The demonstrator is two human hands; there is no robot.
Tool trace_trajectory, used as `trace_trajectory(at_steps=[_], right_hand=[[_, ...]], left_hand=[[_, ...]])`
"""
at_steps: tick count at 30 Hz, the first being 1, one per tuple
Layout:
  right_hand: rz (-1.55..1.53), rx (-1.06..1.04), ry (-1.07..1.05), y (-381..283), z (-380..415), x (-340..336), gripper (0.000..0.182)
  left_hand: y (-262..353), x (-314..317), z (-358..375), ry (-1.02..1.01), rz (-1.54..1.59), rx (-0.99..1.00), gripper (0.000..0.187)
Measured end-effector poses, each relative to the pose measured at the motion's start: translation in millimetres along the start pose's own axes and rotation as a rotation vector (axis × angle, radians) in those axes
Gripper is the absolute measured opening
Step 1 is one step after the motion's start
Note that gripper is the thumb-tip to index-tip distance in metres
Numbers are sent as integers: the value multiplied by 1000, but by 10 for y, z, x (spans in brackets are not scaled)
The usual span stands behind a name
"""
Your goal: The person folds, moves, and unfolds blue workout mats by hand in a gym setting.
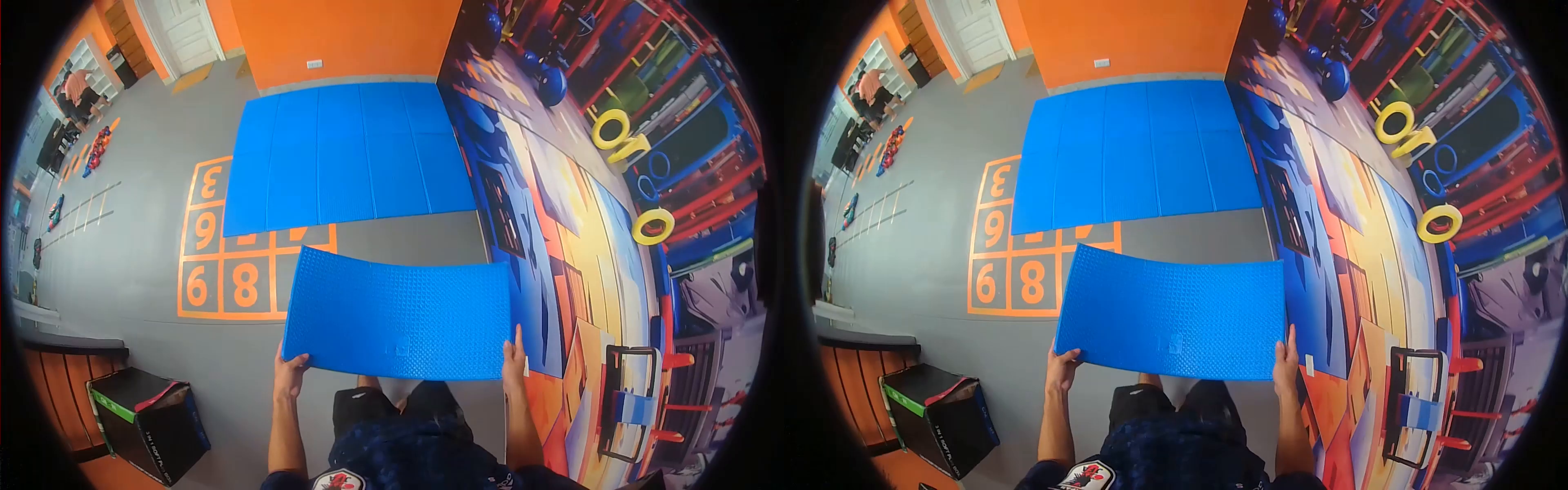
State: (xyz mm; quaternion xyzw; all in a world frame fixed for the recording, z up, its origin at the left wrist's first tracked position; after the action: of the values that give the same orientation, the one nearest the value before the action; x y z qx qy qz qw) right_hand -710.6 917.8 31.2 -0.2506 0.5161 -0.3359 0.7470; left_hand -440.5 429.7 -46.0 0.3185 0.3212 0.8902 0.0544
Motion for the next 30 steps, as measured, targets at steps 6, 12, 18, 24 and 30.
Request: trace_trajectory(at_steps=[6, 12, 18, 24, 30], right_hand=[[65, 68, -23, 32, -617, 224, 58], [-226, 121, -471, 248, -1235, 570, 63], [-294, 498, -676, 1176, -1549, 1198, 63], [-451, 661, -710, 1702, -1343, 2458, 68], [-318, 954, -690, 2649, -1173, 3642, 69]], left_hand=[[55, 94, -586, 114, 92, -60, 60], [26, 551, -998, 210, 74, -71, 60], [-329, 525, -1819, 246, -144, 3, 61], [-812, 434, -3353, 87, -382, 135, 56], [-1623, 222, -4493, 136, -611, -15, 45]])
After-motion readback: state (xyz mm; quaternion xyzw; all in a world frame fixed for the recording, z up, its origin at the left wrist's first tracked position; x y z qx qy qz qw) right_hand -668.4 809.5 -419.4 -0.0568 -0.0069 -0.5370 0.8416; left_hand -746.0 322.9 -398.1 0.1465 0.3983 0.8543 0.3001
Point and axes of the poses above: each hand's wrist, its own z-axis away from the middle knuckle, its own x-axis out of the palm, y = z × x, the point moved 10 cm from there along -z, towards the middle knuckle, and after that the axes turned 15 degrees about z, right-handed, at the moved point
